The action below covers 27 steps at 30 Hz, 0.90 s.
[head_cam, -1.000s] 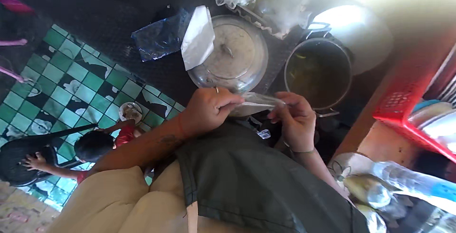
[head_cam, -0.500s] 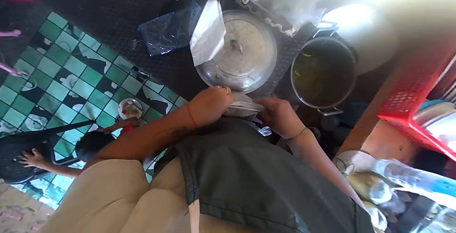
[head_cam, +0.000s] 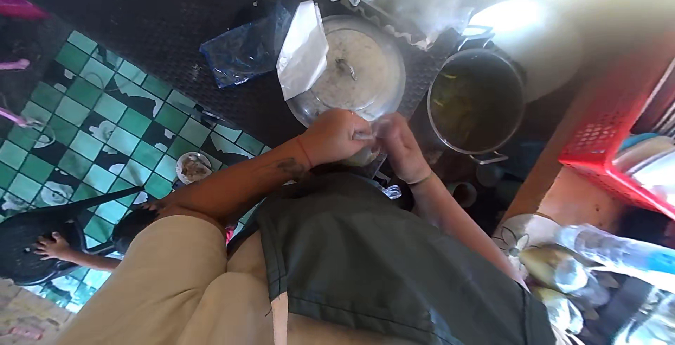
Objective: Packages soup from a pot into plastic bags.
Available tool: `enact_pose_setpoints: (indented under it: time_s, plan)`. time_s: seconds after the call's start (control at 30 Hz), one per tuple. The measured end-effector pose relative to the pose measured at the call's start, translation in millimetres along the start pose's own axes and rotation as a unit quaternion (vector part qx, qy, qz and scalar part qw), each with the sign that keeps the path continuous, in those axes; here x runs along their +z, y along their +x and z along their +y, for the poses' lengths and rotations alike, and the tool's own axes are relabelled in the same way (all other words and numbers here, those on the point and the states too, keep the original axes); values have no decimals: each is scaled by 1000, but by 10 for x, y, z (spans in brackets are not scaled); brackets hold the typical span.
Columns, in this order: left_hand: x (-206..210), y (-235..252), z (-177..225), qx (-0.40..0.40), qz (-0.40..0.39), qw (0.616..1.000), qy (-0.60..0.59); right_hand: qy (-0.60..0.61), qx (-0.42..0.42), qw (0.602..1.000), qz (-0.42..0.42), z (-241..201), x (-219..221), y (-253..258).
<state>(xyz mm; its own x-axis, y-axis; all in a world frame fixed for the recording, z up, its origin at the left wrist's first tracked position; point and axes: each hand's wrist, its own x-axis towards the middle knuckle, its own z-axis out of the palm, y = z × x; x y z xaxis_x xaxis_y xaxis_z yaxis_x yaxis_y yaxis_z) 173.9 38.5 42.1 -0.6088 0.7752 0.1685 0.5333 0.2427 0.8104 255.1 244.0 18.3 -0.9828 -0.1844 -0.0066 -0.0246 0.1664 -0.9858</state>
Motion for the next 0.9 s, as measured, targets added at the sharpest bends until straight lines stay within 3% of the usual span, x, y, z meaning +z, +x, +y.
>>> enact_pose_setpoints:
  time_s: [0.07,0.23,0.3,0.37,0.47,0.57,0.7,0.8,0.9]
  plan:
    - [-2,92,-8,-11,21,1000,-17,-1,-21,1000,-20,-26,94,101]
    - [20,113,0,58,58,990,-111,-199,-50,979,-3,-167,94,250]
    - [-13,20,-84,74,80,969,-221,-184,-50,981,-21,-165,-6,247]
    - [-27,-73,-260,75,103,964,-233,-145,-22,989,-29,-185,-65,216]
    - [111,-188,-629,26,44,992,-117,-80,7,996,-30,-205,-81,203]
    - [407,-171,-786,5,-25,993,-113,-39,5,998,-40,-232,-21,238]
    - [714,-13,-741,27,-46,987,-153,-34,11,998,-61,-336,63,280]
    - [860,50,-734,-11,-68,972,-224,-28,34,998,-48,-402,97,304]
    - [751,48,-539,-42,-82,971,-222,-33,54,998,-30,-451,125,299]
